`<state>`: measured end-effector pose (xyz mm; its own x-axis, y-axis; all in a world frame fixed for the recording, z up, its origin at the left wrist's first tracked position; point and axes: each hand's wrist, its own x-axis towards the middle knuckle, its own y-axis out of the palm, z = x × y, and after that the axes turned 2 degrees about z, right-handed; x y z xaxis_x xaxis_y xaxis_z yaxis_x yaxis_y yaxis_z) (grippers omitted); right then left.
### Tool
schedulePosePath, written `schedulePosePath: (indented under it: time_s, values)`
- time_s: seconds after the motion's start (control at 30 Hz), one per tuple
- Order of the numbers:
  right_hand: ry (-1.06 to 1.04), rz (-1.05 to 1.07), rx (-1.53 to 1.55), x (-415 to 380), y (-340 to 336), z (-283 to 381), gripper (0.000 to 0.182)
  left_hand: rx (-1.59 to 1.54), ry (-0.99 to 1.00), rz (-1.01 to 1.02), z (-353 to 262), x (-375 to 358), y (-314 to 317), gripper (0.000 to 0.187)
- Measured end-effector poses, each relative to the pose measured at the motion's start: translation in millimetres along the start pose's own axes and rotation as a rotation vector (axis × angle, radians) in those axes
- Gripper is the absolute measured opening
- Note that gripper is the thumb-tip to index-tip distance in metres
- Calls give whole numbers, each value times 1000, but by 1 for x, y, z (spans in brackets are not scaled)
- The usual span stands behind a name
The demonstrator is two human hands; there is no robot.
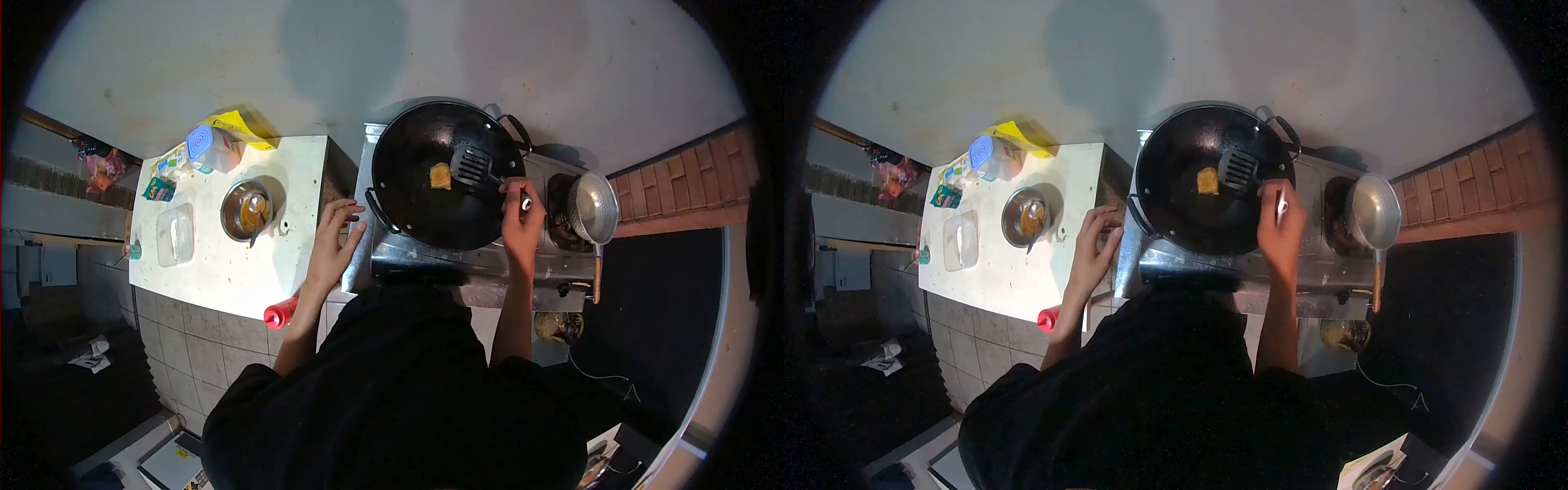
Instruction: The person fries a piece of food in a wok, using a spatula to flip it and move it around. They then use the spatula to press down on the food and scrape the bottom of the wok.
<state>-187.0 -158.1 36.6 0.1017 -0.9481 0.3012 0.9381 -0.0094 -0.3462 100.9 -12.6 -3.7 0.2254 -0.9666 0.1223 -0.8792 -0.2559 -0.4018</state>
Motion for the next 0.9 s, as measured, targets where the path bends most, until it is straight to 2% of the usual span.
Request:
schedulePosePath:
  time_s: [0.33,0.43,0.77,0.9]
  values:
    - [-49,7,6,-2,0,6,17,-3,-1,1,5,3,2,28]
    - [6,27,-3,-2,0,14,15,14,22,4,10,4,3,25]
    - [-11,48,3,-4,2,15,10,-16,6,6,8,7,2,28]
    - [-9,41,-32,-3,2,26,8,-5,-5,22,4,8,1,25]
